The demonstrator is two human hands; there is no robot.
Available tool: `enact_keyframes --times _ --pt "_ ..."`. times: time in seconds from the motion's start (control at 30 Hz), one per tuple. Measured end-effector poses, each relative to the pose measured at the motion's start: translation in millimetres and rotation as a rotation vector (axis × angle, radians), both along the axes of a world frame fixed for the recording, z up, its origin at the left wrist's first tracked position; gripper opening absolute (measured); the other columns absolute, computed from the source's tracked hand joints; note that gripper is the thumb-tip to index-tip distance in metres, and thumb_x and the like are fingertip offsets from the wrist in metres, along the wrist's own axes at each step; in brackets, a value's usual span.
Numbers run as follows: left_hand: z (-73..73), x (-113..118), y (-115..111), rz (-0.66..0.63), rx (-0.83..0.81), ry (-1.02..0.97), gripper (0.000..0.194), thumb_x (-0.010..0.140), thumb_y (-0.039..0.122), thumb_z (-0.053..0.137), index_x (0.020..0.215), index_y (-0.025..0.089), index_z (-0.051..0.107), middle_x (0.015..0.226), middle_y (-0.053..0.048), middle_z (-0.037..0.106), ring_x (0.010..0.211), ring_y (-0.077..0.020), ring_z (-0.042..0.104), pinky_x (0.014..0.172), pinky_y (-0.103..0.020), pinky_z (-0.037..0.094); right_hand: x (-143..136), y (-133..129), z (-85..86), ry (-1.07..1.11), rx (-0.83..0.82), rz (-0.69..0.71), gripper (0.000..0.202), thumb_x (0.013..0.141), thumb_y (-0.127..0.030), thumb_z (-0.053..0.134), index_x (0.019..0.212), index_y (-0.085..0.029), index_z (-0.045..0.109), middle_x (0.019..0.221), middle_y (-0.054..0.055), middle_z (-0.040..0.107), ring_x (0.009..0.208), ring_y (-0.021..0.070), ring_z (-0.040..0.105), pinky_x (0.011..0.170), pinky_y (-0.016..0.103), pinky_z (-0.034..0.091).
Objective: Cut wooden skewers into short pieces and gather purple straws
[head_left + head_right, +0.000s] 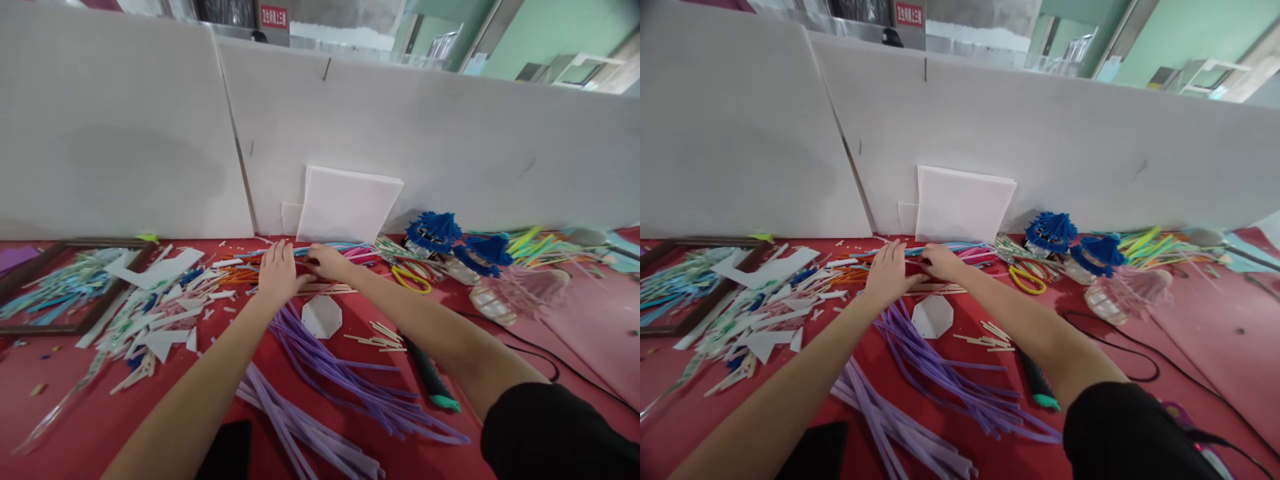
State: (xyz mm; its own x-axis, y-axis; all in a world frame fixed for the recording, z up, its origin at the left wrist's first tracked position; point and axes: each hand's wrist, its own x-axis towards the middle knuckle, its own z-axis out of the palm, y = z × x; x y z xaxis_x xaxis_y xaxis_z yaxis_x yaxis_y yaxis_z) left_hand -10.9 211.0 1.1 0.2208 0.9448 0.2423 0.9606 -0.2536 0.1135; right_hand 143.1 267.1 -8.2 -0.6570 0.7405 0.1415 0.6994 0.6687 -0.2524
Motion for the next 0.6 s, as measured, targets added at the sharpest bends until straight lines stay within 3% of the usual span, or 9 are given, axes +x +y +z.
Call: enact_keyframes --times 0.07,0.17,0.4,0.5,0.6 --pt "-6.0 -5 18 -0.030 -0.050 0.011 0.091 0.073 0.064 0.050 0.136 0.002 0.030 0.145 -0.022 0.028 0.134 -0.0336 0.023 0.107 -0.047 0.021 1 -6 -0.2 -0.007 0.010 -0.033 0.011 0.079 -0.015 0.055 0.085 -0.013 0.063 0.085 0.006 0.062 0.079 0.0144 0.054 0.072 0.024 0.038" --pt "-14.1 -9 33 -0.046 -0.087 0.016 0.094 0.072 0.070 0.043 0.137 0.005 0.029 0.143 -0.020 0.034 0.133 -0.0332 0.027 0.106 -0.048 0.021 5 -11 4.8 -0.012 0.050 -0.126 0.016 0.084 -0.016 0.045 0.093 -0.012 0.058 0.087 0.008 0.063 0.082 0.0161 0.055 0.074 0.025 0.039" --pt "-20.1 -4 25 -0.006 0.008 0.022 0.086 0.081 0.066 0.031 0.139 0.003 0.025 0.130 -0.024 0.047 0.121 -0.0335 0.041 0.100 -0.047 0.027 23 5 36.9 -0.028 0.130 -0.395 0.036 0.093 -0.024 0.023 0.122 -0.013 0.042 0.106 0.015 0.061 0.091 0.0240 0.058 0.075 0.033 0.040" --pt "-17.8 -3 20 -0.070 0.028 0.061 0.072 0.084 0.062 0.031 0.132 0.010 0.042 0.127 -0.020 0.050 0.118 -0.0335 0.043 0.100 -0.048 0.027 20 21 41.5 -0.065 0.088 -0.389 0.038 0.093 -0.025 0.024 0.126 -0.014 0.041 0.105 0.013 0.064 0.090 0.0236 0.060 0.076 0.033 0.042" --pt "-17.0 -3 15 -0.160 0.039 0.103 0.060 0.087 0.055 0.032 0.126 0.013 0.051 0.129 -0.016 0.049 0.119 -0.0315 0.042 0.102 -0.046 0.026 10 36 35.4 -0.118 0.032 -0.287 0.035 0.092 -0.023 0.032 0.120 -0.017 0.051 0.110 0.009 0.064 0.096 0.0204 0.059 0.081 0.030 0.042"
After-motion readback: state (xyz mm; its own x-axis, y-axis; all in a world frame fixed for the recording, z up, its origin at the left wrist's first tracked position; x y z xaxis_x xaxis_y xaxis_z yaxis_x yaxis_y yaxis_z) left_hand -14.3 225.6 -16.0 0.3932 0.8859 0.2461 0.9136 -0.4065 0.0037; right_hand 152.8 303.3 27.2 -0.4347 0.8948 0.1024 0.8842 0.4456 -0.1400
